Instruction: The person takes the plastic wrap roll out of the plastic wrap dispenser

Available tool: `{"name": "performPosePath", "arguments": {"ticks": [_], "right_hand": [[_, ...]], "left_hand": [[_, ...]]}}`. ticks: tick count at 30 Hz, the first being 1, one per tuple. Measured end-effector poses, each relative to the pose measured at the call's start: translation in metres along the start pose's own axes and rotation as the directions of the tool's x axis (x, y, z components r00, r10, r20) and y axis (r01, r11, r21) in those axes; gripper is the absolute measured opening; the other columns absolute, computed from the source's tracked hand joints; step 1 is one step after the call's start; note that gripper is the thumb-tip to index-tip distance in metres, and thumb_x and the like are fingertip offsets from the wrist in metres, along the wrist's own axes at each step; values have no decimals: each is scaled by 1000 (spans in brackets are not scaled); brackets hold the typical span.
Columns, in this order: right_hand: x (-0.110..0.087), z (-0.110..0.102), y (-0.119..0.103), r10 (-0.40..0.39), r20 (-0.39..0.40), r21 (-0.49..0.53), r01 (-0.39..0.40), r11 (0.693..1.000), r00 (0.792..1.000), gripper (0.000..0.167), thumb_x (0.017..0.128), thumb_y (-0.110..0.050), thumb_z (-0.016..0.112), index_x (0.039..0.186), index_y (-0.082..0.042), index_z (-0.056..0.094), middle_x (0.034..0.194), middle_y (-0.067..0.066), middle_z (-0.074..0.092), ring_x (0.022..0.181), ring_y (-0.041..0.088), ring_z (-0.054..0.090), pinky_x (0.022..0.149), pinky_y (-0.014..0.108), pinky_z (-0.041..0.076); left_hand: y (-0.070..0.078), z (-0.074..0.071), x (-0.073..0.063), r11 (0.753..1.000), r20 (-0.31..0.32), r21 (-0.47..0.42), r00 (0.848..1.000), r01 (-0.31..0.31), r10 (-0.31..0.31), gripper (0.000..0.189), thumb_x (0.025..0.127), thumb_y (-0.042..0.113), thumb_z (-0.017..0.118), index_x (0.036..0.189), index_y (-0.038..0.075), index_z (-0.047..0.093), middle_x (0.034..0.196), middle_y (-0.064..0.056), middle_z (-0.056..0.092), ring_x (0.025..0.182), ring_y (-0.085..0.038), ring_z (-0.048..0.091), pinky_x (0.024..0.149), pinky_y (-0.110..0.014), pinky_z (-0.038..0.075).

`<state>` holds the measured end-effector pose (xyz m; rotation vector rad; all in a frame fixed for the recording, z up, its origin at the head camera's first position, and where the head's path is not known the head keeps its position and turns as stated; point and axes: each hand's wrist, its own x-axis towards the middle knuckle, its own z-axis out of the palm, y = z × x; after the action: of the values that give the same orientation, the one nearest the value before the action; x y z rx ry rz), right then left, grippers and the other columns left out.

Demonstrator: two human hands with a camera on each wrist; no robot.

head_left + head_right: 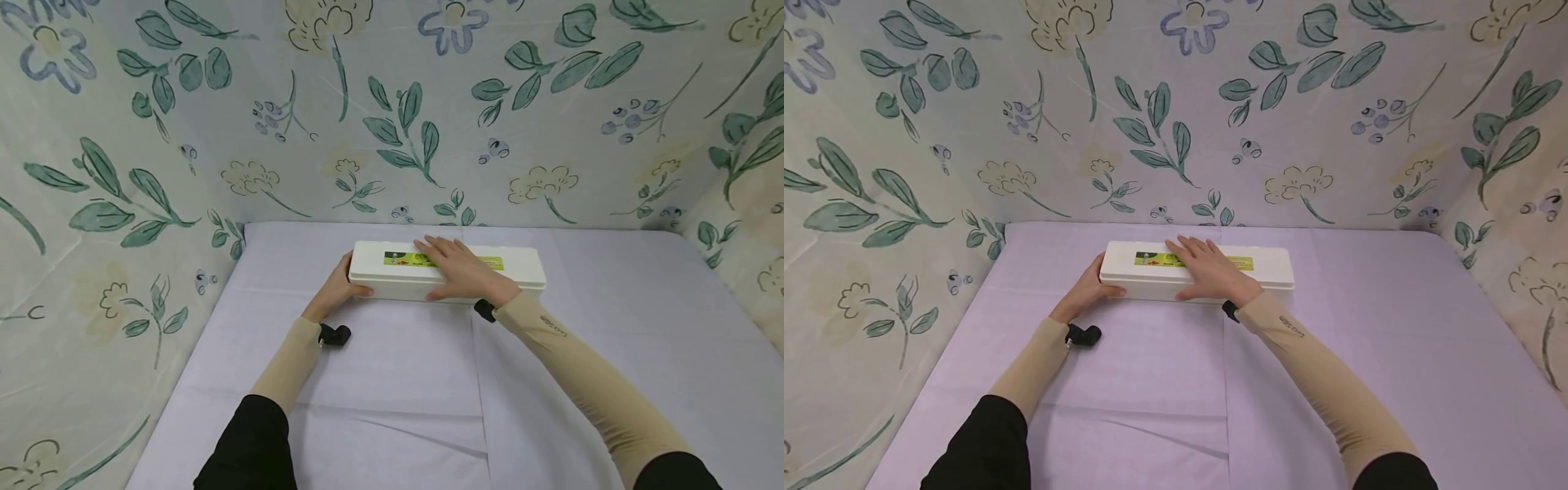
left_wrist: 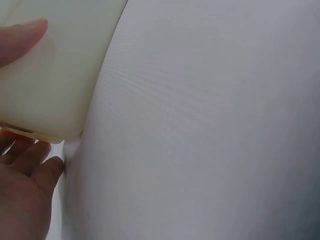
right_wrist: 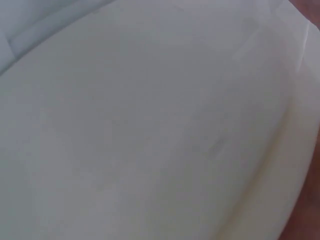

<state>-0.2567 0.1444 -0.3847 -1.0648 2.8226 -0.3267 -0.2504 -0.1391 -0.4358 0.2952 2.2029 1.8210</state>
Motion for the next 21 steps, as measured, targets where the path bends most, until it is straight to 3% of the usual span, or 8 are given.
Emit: {"name": "performPosePath", "arguments": {"ticks": [4,13,21], "right_hand": [[1,1,0,4,10,-44,-4,999,1000,105,78,-49,75,154,-9,14,156,18,16,141,37,17,112,54,8],[2,1,-3,24,-14,-94,-25,995,1000,104,78,-45,77,152,-2,18,152,21,25,138,38,23,112,50,14],[8,2,-11,63,-11,-179,-64,982,998,95,80,-34,77,150,0,21,147,21,32,134,38,29,110,50,20]], "left_hand": [[1,0,-1,1000,0,0,1000,-4,4,105,71,-4,76,152,2,9,153,-18,22,135,-34,28,111,-45,19],[-27,-3,17,1000,-22,2,1000,-10,10,110,69,-3,79,153,7,8,154,-15,22,136,-32,28,111,-44,19],[-31,-2,17,999,-44,35,998,-35,37,107,69,-1,79,152,7,12,151,-14,27,133,-31,32,110,-45,22]]}}
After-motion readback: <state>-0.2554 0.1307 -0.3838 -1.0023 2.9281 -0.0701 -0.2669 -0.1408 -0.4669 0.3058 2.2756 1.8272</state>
